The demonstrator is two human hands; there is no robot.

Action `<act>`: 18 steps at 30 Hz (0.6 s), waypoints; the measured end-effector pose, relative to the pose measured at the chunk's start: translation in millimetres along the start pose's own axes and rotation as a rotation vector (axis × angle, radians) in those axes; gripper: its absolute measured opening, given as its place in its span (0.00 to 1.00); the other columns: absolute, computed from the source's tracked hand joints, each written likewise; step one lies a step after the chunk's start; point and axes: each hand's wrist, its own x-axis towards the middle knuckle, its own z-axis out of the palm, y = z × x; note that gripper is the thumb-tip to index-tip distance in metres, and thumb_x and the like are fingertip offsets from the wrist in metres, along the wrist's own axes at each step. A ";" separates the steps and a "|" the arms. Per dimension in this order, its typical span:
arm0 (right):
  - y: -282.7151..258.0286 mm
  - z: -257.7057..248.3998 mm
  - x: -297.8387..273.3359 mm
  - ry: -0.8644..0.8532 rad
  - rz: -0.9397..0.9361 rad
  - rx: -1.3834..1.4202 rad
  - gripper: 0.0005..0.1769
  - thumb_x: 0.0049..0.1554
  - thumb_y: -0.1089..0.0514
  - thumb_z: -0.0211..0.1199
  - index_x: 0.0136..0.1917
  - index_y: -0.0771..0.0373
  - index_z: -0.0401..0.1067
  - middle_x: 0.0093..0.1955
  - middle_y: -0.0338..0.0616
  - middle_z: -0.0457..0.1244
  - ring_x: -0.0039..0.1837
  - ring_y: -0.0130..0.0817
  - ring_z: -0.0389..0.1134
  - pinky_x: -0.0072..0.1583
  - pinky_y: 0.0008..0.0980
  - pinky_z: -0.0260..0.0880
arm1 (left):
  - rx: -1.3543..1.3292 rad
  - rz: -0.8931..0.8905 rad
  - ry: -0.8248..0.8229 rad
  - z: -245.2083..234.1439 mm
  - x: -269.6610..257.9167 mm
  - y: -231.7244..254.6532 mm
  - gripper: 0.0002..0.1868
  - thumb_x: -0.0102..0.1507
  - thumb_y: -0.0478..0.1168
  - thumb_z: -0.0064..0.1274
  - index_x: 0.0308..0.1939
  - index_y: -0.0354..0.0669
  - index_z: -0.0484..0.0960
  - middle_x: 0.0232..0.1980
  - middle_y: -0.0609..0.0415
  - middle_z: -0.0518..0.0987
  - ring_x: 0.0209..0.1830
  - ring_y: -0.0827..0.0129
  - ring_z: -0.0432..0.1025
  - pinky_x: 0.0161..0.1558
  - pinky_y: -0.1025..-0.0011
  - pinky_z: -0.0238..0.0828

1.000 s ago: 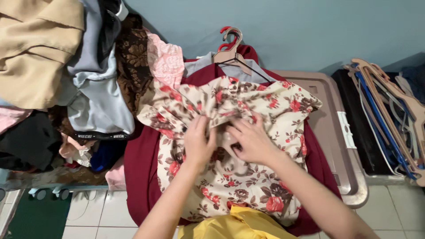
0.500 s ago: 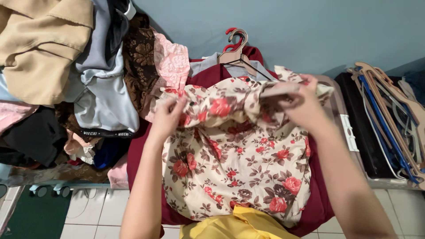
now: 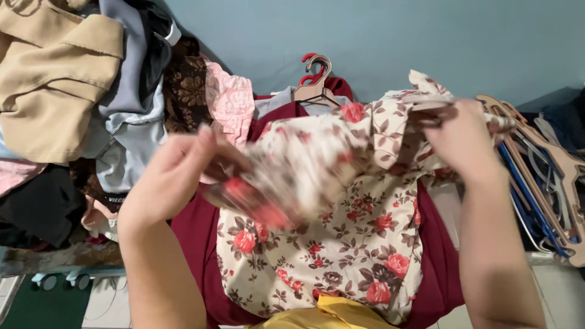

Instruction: The person organizes various clothing items by removing them from hangers and placing them into a pile.

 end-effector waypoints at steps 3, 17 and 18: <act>-6.6 -8.2 2.9 -0.086 0.135 0.488 0.14 0.59 0.67 0.57 0.55 0.60 0.78 0.54 0.44 0.71 0.46 0.40 0.69 0.49 0.43 0.70 | -0.026 -0.208 0.068 7.0 25.1 -3.0 0.22 0.71 0.54 0.45 0.45 0.40 0.85 0.39 0.52 0.82 0.34 0.72 0.75 0.34 0.67 0.75; 9.8 47.1 8.8 -0.189 0.055 0.126 0.09 0.54 0.60 0.70 0.50 0.54 0.82 0.50 0.43 0.73 0.53 0.40 0.72 0.77 0.52 0.50 | -0.224 -0.357 -0.376 184.2 101.4 -166.8 0.26 0.69 0.58 0.47 0.37 0.38 0.83 0.26 0.60 0.77 0.23 0.77 0.66 0.28 0.71 0.65; 14.2 46.6 8.8 -0.169 0.126 0.237 0.12 0.53 0.58 0.71 0.52 0.55 0.81 0.50 0.44 0.73 0.53 0.39 0.73 0.70 0.48 0.58 | -0.393 -0.447 -0.275 172.3 105.3 -156.8 0.22 0.66 0.56 0.46 0.36 0.42 0.83 0.25 0.64 0.78 0.21 0.79 0.66 0.25 0.74 0.64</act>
